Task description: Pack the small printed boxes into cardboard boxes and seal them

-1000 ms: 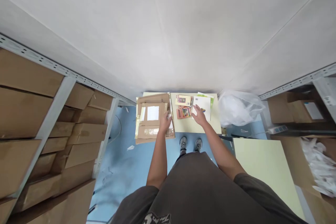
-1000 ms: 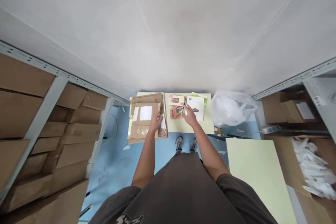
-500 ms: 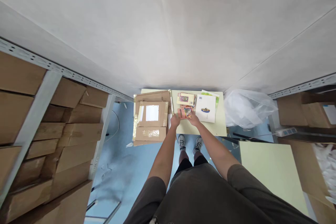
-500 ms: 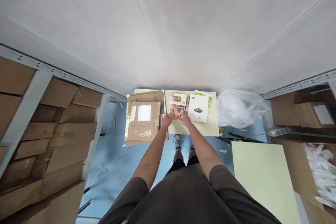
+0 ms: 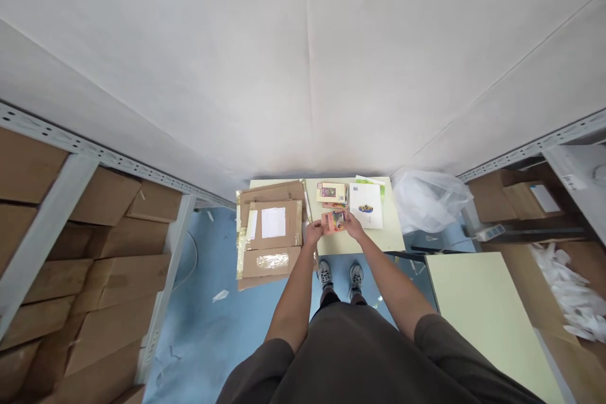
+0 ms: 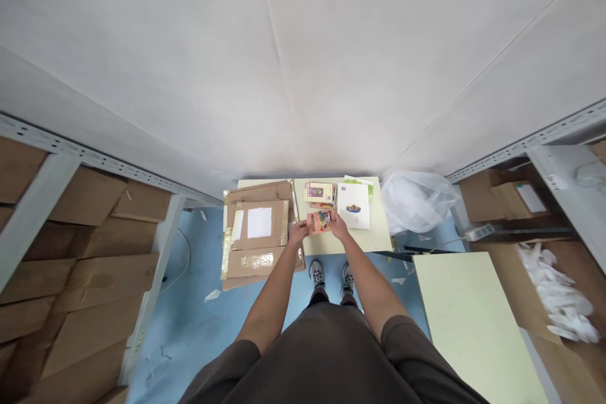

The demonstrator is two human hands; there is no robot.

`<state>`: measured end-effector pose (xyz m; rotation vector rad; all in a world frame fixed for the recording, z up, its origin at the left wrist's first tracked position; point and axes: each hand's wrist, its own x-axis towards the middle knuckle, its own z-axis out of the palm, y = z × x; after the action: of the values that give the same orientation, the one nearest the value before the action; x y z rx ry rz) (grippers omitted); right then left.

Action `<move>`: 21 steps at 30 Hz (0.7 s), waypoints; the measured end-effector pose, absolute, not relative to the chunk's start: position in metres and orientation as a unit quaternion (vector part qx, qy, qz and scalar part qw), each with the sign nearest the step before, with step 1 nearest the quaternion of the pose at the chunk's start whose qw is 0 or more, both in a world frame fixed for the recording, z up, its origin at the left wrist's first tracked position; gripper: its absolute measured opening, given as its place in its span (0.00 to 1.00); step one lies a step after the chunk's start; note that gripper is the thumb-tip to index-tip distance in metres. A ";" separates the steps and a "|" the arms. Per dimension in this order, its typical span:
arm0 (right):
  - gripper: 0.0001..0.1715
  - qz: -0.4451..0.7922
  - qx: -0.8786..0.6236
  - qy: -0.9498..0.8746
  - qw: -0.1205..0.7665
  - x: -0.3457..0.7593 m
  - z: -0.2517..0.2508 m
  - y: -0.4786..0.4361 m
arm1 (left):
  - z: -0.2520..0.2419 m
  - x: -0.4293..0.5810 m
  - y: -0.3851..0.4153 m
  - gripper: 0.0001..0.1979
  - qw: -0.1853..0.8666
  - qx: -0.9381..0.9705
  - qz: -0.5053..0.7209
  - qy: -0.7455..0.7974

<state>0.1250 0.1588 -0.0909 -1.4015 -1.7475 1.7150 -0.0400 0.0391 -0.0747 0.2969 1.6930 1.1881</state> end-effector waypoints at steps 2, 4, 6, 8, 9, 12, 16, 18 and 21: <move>0.33 0.599 -0.541 -0.559 0.188 0.135 -0.075 0.160 | -0.058 -0.046 0.036 0.16 0.543 0.100 0.526 0.647; 0.33 0.612 -0.557 -0.521 0.210 0.147 -0.055 0.163 | -0.040 -0.051 0.035 0.23 0.568 0.107 0.545 0.608; 0.32 0.643 -0.532 -0.501 0.231 0.162 -0.032 0.165 | -0.021 -0.054 0.038 0.29 0.572 0.130 0.546 0.598; 0.31 0.670 -0.500 -0.486 0.255 0.179 -0.009 0.164 | -0.004 -0.051 0.045 0.32 0.572 0.155 0.550 0.589; 0.31 0.679 -0.489 -0.478 0.268 0.188 0.002 0.163 | 0.004 -0.048 0.049 0.33 0.573 0.169 0.554 0.580; 0.30 0.692 -0.470 -0.449 0.315 0.217 0.029 0.154 | 0.022 -0.028 0.063 0.35 0.575 0.210 0.564 0.554; 0.30 0.674 -0.470 -0.411 0.396 0.268 0.050 0.137 | 0.036 0.019 0.077 0.38 0.578 0.245 0.548 0.553; 0.31 0.650 -0.478 -0.398 0.436 0.299 0.057 0.127 | 0.041 0.054 0.081 0.37 0.592 0.256 0.545 0.535; 0.31 0.613 -0.497 -0.377 0.485 0.348 0.065 0.106 | 0.049 0.119 0.080 0.34 0.616 0.268 0.539 0.509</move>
<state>0.3485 0.1063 0.0648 -1.2090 -0.9176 1.4918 0.1186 0.0805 0.0494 0.6168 1.1730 1.2408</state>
